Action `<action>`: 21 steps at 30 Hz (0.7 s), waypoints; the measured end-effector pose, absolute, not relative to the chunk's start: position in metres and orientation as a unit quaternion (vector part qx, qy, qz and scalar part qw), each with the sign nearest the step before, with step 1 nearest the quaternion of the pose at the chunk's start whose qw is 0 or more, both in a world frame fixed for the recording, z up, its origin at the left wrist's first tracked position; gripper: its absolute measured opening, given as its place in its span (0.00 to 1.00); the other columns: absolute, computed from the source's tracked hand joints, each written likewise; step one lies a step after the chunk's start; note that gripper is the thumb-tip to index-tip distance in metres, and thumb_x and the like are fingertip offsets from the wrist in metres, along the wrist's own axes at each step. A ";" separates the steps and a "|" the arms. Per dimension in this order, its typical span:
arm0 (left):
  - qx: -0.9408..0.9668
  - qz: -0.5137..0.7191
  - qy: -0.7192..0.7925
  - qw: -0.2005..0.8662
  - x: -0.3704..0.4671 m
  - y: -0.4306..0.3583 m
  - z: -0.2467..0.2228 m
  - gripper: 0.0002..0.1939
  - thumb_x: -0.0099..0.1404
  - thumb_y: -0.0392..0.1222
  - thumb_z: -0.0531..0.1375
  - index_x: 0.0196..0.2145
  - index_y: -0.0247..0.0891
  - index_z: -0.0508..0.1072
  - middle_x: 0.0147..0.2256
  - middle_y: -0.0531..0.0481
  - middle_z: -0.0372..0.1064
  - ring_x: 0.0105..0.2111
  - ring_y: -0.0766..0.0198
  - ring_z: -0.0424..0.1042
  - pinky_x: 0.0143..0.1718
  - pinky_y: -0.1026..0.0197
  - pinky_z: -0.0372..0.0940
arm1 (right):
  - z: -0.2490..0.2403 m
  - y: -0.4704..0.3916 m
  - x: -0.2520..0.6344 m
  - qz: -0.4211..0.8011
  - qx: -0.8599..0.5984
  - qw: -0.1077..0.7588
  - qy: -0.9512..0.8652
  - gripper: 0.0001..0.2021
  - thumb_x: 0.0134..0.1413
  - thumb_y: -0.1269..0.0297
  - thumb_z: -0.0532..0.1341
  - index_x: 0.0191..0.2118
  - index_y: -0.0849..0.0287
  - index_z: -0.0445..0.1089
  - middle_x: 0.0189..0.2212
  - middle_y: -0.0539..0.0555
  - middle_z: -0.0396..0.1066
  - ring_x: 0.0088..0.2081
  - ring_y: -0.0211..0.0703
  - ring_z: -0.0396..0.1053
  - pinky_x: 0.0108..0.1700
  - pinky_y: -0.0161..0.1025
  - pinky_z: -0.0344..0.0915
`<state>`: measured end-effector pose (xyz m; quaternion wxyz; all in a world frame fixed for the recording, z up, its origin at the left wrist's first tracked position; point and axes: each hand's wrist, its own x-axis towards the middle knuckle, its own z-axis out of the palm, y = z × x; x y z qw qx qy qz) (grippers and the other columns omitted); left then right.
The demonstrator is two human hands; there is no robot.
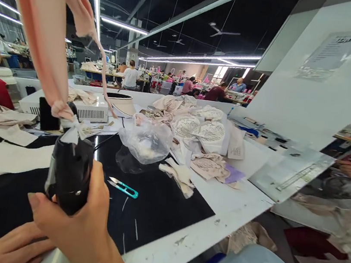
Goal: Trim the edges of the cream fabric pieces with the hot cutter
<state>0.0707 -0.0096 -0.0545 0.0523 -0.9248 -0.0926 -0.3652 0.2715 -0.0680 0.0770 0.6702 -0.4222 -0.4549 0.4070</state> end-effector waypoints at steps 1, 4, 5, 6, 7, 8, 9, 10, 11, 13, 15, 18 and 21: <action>-0.926 -0.363 -0.082 0.061 0.072 -0.011 -0.046 0.17 0.85 0.42 0.51 0.53 0.44 0.81 0.47 0.53 0.84 0.48 0.70 0.84 0.65 0.74 0.64 | 0.076 -0.067 0.272 0.397 -0.422 0.673 -0.460 0.18 0.40 0.60 0.72 0.34 0.52 0.63 0.25 0.43 0.66 0.24 0.33 0.61 0.27 0.31 0.64; -0.944 -0.308 -0.100 0.057 0.074 -0.019 -0.022 0.16 0.85 0.43 0.52 0.53 0.42 0.80 0.47 0.50 0.84 0.49 0.68 0.84 0.64 0.73 0.66 | 0.071 -0.068 0.271 0.372 -0.413 0.685 -0.470 0.16 0.42 0.62 0.73 0.34 0.53 0.65 0.24 0.43 0.68 0.24 0.33 0.63 0.26 0.30 0.65; -0.947 -0.295 -0.116 0.050 0.074 -0.023 -0.017 0.16 0.85 0.44 0.52 0.53 0.41 0.80 0.48 0.49 0.83 0.50 0.68 0.83 0.63 0.72 0.67 | 0.069 -0.069 0.270 0.365 -0.413 0.692 -0.466 0.15 0.44 0.63 0.73 0.34 0.53 0.66 0.25 0.43 0.69 0.24 0.34 0.64 0.27 0.30 0.66; -0.949 -0.284 -0.132 0.040 0.075 -0.026 -0.014 0.16 0.85 0.43 0.52 0.53 0.41 0.80 0.48 0.48 0.83 0.51 0.67 0.83 0.63 0.71 0.68 | 0.067 -0.071 0.269 0.356 -0.413 0.700 -0.461 0.15 0.45 0.63 0.73 0.35 0.53 0.67 0.25 0.44 0.70 0.24 0.34 0.65 0.27 0.30 0.67; -0.950 -0.279 -0.140 0.031 0.076 -0.029 -0.013 0.16 0.85 0.43 0.51 0.53 0.40 0.79 0.48 0.47 0.82 0.51 0.67 0.83 0.63 0.71 0.69 | 0.064 -0.073 0.269 0.346 -0.419 0.708 -0.451 0.14 0.46 0.63 0.74 0.36 0.52 0.68 0.26 0.44 0.71 0.25 0.35 0.66 0.28 0.31 0.68; -0.950 -0.273 -0.147 0.020 0.078 -0.030 -0.014 0.16 0.85 0.42 0.51 0.52 0.39 0.79 0.47 0.46 0.82 0.52 0.66 0.82 0.62 0.70 0.70 | 0.062 -0.075 0.269 0.335 -0.433 0.711 -0.442 0.14 0.48 0.63 0.74 0.36 0.52 0.69 0.26 0.44 0.72 0.26 0.35 0.67 0.29 0.31 0.69; -0.952 -0.273 -0.139 0.014 0.080 -0.030 -0.016 0.15 0.85 0.41 0.51 0.51 0.38 0.79 0.47 0.45 0.82 0.52 0.65 0.82 0.62 0.68 0.71 | 0.060 -0.076 0.271 0.320 -0.446 0.711 -0.439 0.13 0.49 0.62 0.75 0.37 0.52 0.71 0.27 0.45 0.72 0.26 0.36 0.68 0.29 0.31 0.70; -0.947 -0.291 -0.133 0.012 0.081 -0.029 -0.018 0.15 0.85 0.41 0.52 0.51 0.37 0.78 0.45 0.45 0.81 0.50 0.64 0.82 0.61 0.67 0.73 | 0.058 -0.078 0.272 0.306 -0.460 0.709 -0.438 0.13 0.51 0.60 0.75 0.38 0.51 0.72 0.27 0.45 0.74 0.27 0.37 0.68 0.30 0.32 0.70; -0.944 -0.306 -0.126 0.010 0.083 -0.028 -0.020 0.14 0.85 0.40 0.52 0.51 0.37 0.78 0.45 0.46 0.81 0.48 0.64 0.82 0.60 0.67 0.74 | 0.057 -0.079 0.274 0.293 -0.470 0.707 -0.440 0.13 0.52 0.59 0.75 0.38 0.51 0.72 0.28 0.46 0.75 0.27 0.37 0.68 0.30 0.32 0.70; -0.940 -0.316 -0.132 0.000 0.085 -0.027 -0.021 0.13 0.84 0.40 0.53 0.52 0.37 0.77 0.45 0.46 0.81 0.47 0.63 0.82 0.58 0.66 0.75 | 0.056 -0.081 0.277 0.279 -0.480 0.704 -0.443 0.12 0.52 0.58 0.75 0.37 0.51 0.72 0.30 0.46 0.76 0.27 0.37 0.68 0.30 0.32 0.69; -0.940 -0.310 -0.142 -0.004 0.085 -0.028 -0.018 0.13 0.84 0.39 0.53 0.53 0.37 0.77 0.45 0.46 0.81 0.47 0.63 0.82 0.58 0.65 0.75 | 0.057 -0.082 0.278 0.276 -0.479 0.706 -0.443 0.12 0.52 0.59 0.74 0.37 0.51 0.71 0.30 0.46 0.76 0.27 0.36 0.69 0.31 0.32 0.70; -0.942 -0.300 -0.152 0.001 0.082 -0.031 -0.013 0.13 0.84 0.39 0.52 0.55 0.38 0.76 0.46 0.46 0.81 0.47 0.63 0.82 0.57 0.65 0.76 | 0.056 -0.081 0.277 0.270 -0.461 0.710 -0.458 0.11 0.53 0.60 0.73 0.37 0.52 0.71 0.30 0.46 0.75 0.27 0.36 0.69 0.30 0.31 0.70; -0.945 -0.285 -0.159 -0.004 0.079 -0.033 -0.011 0.13 0.83 0.39 0.54 0.57 0.39 0.76 0.46 0.47 0.80 0.47 0.62 0.81 0.55 0.65 0.76 | 0.054 -0.076 0.277 0.246 -0.431 0.712 -0.497 0.11 0.54 0.60 0.73 0.37 0.52 0.71 0.28 0.45 0.75 0.24 0.35 0.69 0.27 0.30 0.70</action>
